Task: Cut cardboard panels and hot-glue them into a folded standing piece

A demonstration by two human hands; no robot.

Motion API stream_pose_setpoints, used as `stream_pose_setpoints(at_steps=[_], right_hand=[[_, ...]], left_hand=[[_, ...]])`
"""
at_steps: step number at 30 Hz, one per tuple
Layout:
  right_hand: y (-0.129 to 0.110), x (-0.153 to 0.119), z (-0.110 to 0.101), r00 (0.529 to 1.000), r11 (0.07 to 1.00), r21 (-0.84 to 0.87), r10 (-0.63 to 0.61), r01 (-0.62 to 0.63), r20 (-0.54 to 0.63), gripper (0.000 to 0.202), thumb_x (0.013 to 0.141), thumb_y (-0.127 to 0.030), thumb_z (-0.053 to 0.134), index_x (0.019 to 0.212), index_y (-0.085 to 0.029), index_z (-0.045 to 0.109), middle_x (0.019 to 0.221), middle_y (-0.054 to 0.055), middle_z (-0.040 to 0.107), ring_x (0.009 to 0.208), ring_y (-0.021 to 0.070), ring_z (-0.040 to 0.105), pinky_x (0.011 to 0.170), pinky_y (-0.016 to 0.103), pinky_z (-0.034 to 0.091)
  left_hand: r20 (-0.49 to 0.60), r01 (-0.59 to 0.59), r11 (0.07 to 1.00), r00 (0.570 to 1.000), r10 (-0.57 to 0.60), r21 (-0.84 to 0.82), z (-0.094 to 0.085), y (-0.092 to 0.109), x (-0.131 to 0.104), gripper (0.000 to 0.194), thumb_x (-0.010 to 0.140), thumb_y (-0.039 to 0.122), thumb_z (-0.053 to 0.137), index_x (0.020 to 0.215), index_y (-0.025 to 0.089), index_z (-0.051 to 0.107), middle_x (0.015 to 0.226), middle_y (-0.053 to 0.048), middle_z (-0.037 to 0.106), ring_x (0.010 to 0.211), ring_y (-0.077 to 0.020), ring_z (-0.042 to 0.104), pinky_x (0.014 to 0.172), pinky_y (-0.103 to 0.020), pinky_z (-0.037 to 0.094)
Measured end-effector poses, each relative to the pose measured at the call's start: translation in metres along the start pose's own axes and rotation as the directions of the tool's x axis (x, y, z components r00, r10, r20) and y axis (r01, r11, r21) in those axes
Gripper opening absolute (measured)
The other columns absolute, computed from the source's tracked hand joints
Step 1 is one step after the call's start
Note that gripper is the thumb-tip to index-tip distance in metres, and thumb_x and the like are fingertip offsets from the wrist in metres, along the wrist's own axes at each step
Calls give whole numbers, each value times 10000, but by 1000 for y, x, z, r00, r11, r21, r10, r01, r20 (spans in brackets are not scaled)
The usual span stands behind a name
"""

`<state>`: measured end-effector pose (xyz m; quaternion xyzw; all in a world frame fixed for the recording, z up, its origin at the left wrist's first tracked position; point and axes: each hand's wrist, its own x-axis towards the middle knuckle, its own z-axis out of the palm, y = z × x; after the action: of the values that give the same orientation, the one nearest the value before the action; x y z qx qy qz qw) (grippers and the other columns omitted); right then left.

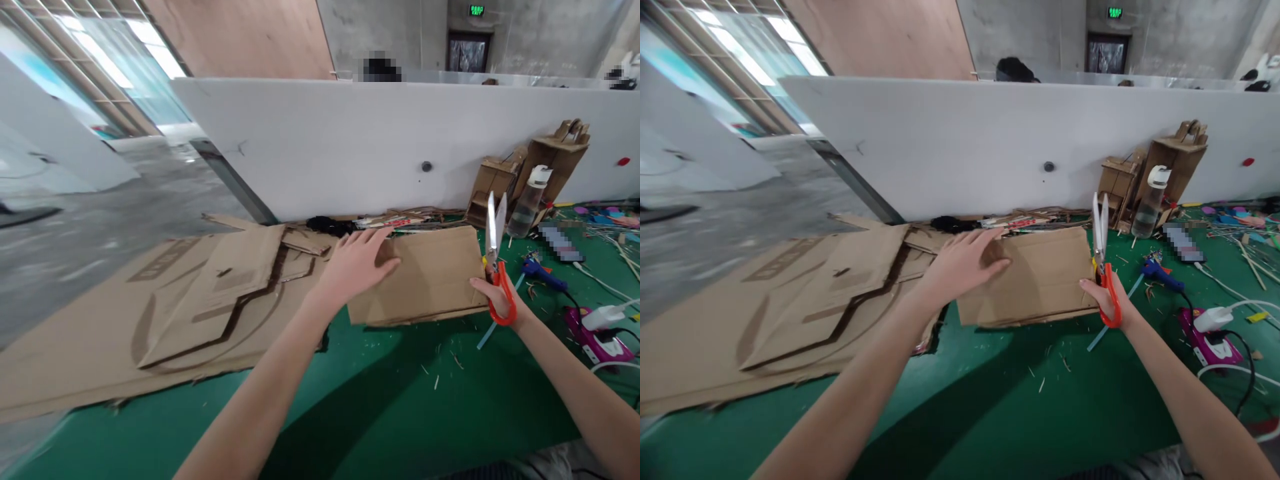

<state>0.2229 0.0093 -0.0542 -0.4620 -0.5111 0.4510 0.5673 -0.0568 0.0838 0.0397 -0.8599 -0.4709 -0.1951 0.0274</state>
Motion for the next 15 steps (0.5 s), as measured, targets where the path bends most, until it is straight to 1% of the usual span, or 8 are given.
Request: stream_pose_setpoints(at_steps=[2,4,6,7,8,10,12,15], right_hand=[[3,3,-1,990,999,-9,-44,43,-131,361,732,-413,696,1026,-212,637,1048,53,710,1061,279,633,933,401,497],[4,6,-3,971,998,31,-42,51,-235,378,725,-419,685,1038,-218,613,1040,58,706,1063,285,631,897,414,515],[2,9,-5,952,994,101,-17,50,-306,398,720,-423,675,1057,-230,585,1055,57,698,1051,286,637,841,417,539],[1,10,-6,941,990,134,-5,53,-339,395,719,-421,671,1053,-233,575,1054,56,696,1038,285,643,816,416,547],[-1,11,-6,929,985,160,5,58,-370,385,719,-419,666,1043,-236,568,1046,55,696,1022,282,648,795,416,554],[-7,12,-5,906,979,194,21,69,-424,350,719,-412,660,1005,-239,559,1012,53,701,986,278,658,761,418,561],[-12,12,-3,891,972,221,33,76,-453,312,718,-406,658,959,-239,551,969,50,703,955,275,664,740,419,563],[-18,8,3,898,956,285,68,66,-434,280,709,-390,671,905,-238,541,930,43,699,939,270,666,734,410,563]], left_hand=[[-257,0,999,966,-14,-52,10,6,-1,545,843,399,552,1352,225,465,1390,-133,493,1314,-343,396,1120,-555,192],[-442,-41,981,896,-47,-188,25,12,-3,483,823,372,591,1277,221,521,1396,-147,468,1345,-332,350,1140,-539,145],[-532,-82,942,839,-111,-326,42,19,-9,385,773,357,654,1127,218,599,1287,-162,536,1275,-330,422,1109,-512,224],[-527,-94,920,840,-132,-381,51,25,-13,308,745,359,681,1016,220,632,1173,-159,590,1194,-330,487,1077,-507,270],[-472,-108,894,873,-125,-435,59,31,-17,226,733,367,692,902,223,645,1040,-143,629,1089,-318,546,1032,-495,320],[-229,-135,810,973,1,-570,74,46,-24,180,748,400,678,746,229,621,779,-86,632,838,-258,602,897,-442,418],[-2,-32,674,999,45,-738,83,63,-27,241,782,462,642,804,224,619,675,-38,601,658,-196,574,749,-376,464],[130,151,245,986,-100,-958,83,82,-18,466,744,586,645,992,196,585,852,-68,658,700,-197,615,633,-329,492]])
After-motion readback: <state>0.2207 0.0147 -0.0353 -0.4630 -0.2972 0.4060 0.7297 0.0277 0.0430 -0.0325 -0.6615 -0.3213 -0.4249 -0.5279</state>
